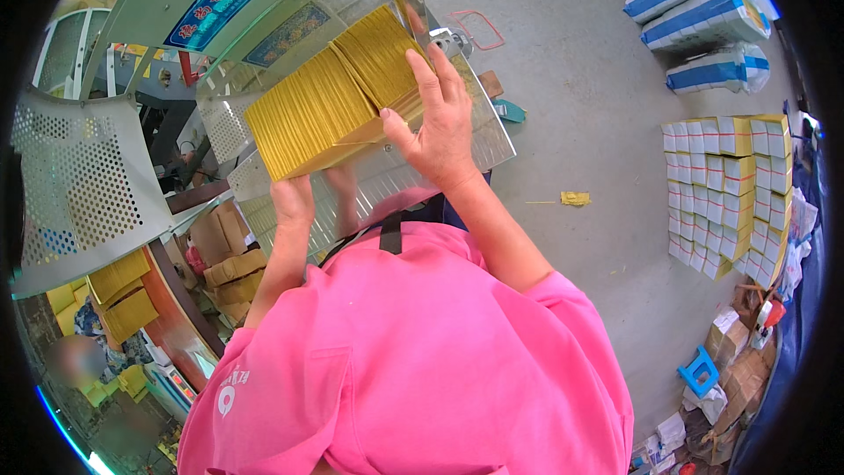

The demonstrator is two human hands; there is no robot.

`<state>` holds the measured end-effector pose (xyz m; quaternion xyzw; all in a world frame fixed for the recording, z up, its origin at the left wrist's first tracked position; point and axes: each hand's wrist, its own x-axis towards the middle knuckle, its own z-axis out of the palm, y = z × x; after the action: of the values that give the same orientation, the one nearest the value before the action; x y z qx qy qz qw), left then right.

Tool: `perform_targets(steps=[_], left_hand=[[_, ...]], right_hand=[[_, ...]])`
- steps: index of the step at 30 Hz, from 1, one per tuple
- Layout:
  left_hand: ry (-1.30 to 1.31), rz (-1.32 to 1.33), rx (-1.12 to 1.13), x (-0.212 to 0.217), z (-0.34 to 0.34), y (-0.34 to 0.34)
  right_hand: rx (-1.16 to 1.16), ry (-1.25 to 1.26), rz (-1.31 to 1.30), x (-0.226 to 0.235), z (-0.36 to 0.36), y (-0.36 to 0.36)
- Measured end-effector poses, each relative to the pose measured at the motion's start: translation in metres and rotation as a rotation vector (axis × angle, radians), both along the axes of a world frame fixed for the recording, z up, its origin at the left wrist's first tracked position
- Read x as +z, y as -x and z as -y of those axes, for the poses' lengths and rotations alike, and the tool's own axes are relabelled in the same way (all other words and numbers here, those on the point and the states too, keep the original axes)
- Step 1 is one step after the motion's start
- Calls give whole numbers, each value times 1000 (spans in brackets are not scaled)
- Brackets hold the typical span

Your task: The worker weighs bundles of yellow paper, adds covers, and uses a strapping machine to secure the stacks.

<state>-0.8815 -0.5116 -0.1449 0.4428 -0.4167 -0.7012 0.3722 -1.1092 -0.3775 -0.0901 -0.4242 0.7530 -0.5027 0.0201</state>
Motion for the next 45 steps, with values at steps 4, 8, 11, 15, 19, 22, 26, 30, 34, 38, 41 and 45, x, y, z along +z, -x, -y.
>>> perform_targets(steps=[4,8,11,15,19,22,26,30,34,38,41,45], left_hand=[[0,7,6,2,-2,1],[-16,9,11,8,-5,4],[-26,14,15,8,-5,2],[223,281,-131,-3,-2,-7],[-20,56,-1,7,-3,3],[-27,54,8,8,-3,4],[-31,63,-11,6,-2,1],[-54,108,28,7,-2,3],[44,60,61,9,6,-5],[146,52,-1,46,11,2],[234,59,-61,65,16,4],[569,311,-101,88,5,16]], right_hand=[[-60,-24,-32,7,8,-9],[-129,-112,-89,12,15,-16],[-136,-180,-132,15,16,-19],[-134,-235,-140,16,19,-21],[-147,-224,-118,11,23,-21],[-138,-215,-132,8,23,-21],[-116,-216,-110,7,22,-17],[-24,-120,-108,3,20,-2],[49,-150,8,12,12,3],[52,-148,9,13,11,5],[40,-135,15,16,13,3],[40,-123,-6,13,11,3]])
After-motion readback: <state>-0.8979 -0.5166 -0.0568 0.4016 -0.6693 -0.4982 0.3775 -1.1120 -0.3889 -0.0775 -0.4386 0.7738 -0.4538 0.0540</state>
